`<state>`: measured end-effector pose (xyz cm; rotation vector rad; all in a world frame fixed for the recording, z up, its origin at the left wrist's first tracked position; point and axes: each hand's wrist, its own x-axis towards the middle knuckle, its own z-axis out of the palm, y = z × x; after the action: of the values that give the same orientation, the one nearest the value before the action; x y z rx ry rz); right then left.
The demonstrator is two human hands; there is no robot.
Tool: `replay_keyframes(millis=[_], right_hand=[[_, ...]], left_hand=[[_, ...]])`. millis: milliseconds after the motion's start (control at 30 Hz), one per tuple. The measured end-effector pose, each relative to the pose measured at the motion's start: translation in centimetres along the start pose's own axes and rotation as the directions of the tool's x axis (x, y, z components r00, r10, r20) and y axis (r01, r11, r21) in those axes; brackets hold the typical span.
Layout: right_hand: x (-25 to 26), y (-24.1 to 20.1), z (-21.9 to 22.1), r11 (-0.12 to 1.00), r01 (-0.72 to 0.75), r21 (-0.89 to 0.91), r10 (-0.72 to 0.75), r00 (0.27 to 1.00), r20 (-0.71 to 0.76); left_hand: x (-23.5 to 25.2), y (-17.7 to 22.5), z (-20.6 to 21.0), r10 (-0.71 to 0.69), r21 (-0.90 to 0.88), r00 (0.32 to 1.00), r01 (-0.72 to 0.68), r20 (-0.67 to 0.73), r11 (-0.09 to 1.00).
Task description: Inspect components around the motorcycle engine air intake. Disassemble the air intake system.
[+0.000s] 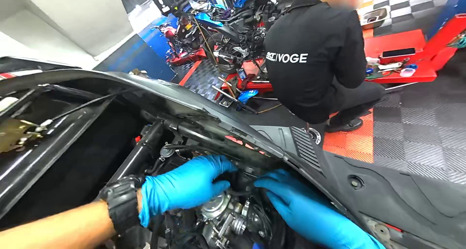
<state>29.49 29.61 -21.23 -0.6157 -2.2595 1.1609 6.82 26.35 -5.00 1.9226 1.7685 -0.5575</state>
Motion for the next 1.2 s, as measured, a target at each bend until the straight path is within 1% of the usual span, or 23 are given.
replay_keyframes(millis=[67, 133, 200, 267, 333, 400, 467, 533, 600, 667, 733, 800, 900, 967, 1033, 1100, 1133, 1200], right_hand=[[0.0, -0.3, 0.0, 0.999, -0.045, 0.002, 0.045, 0.999, -0.014], [0.3, -1.0, -0.1, 0.995, -0.096, 0.034, 0.097, 0.995, -0.011], [1.0, -2.0, -0.3, 0.983, -0.164, 0.084, 0.16, 0.985, 0.058], [2.1, -3.1, -0.1, 0.972, -0.203, 0.12, 0.185, 0.972, 0.145], [3.3, -4.1, 0.7, 0.97, -0.194, 0.146, 0.155, 0.958, 0.242], [4.3, -4.7, 1.8, 0.975, -0.147, 0.169, 0.097, 0.957, 0.272], [4.7, -5.0, 2.4, 0.975, -0.14, 0.172, 0.087, 0.955, 0.284], [4.7, -4.8, 2.6, 0.969, -0.138, 0.206, 0.079, 0.959, 0.271], [4.3, -4.4, 2.7, 0.958, -0.088, 0.272, 0.041, 0.984, 0.173], [4.1, -3.9, 2.7, 0.951, -0.032, 0.308, 0.009, 0.997, 0.078], [4.1, -3.7, 2.6, 0.948, -0.009, 0.318, -0.02, 0.996, 0.086], [4.4, -4.1, 3.1, 0.957, 0.011, 0.291, -0.043, 0.994, 0.102], [4.9, -5.0, 3.2, 0.972, -0.064, 0.228, 0.02, 0.982, 0.188], [4.9, -4.8, 3.0, 0.962, -0.112, 0.249, 0.048, 0.967, 0.25], [4.5, -3.8, 2.5, 0.95, -0.122, 0.289, 0.039, 0.96, 0.276], [4.1, -2.6, 1.3, 0.949, -0.148, 0.277, 0.079, 0.966, 0.247], [3.9, -2.3, 0.4, 0.95, -0.194, 0.244, 0.141, 0.965, 0.22], [3.7, -2.2, -1.3, 0.937, -0.282, 0.205, 0.255, 0.955, 0.15]], left_hand=[[-1.2, -1.3, -1.3, -0.005, 0.017, 1.0, 0.006, -0.021, 1.0], [-2.2, -2.8, -1.7, 0.001, 0.036, 1.0, -0.001, -0.006, 0.999], [-2.8, -3.6, -1.4, 0.014, 0.042, 1.0, -0.015, 0.018, 0.999], [-2.8, -3.5, -1.0, 0.042, 0.057, 0.999, -0.042, 0.0, 0.997], [-2.7, -3.1, -0.8, 0.086, 0.093, 0.996, -0.084, -0.017, 0.992], [-2.6, -2.7, -1.1, 0.074, 0.099, 0.997, -0.076, 0.026, 0.992], [-2.5, -2.3, -1.3, 0.056, 0.071, 0.997, -0.06, 0.054, 0.996], [-2.5, -1.8, -1.3, 0.093, 0.031, 0.994, -0.094, 0.049, 0.995], [-2.3, -1.4, -1.4, 0.139, 0.033, 0.988, -0.141, 0.063, 0.989], [-2.2, -1.0, -1.5, 0.131, 0.048, 0.985, -0.137, 0.113, 0.989], [-2.1, -0.8, -1.6, 0.122, 0.053, 0.982, -0.13, 0.145, 0.99], [-2.1, -0.4, -1.6, 0.117, 0.073, 0.981, -0.129, 0.153, 0.989], [-2.2, 0.0, -1.2, 0.109, 0.112, 0.987, -0.123, 0.12, 0.986], [-2.3, 0.2, -1.1, 0.09, 0.114, 0.989, -0.103, 0.113, 0.988], [-2.3, 0.3, -1.3, 0.056, 0.095, 0.988, -0.069, 0.142, 0.993], [-2.1, 0.4, -1.5, 0.015, 0.089, 0.983, -0.032, 0.185, 0.996], [-2.0, 0.4, -1.4, 0.016, 0.094, 0.984, -0.033, 0.179, 0.995], [-1.9, 0.2, -0.7, 0.045, 0.132, 0.993, -0.06, 0.111, 0.99]])
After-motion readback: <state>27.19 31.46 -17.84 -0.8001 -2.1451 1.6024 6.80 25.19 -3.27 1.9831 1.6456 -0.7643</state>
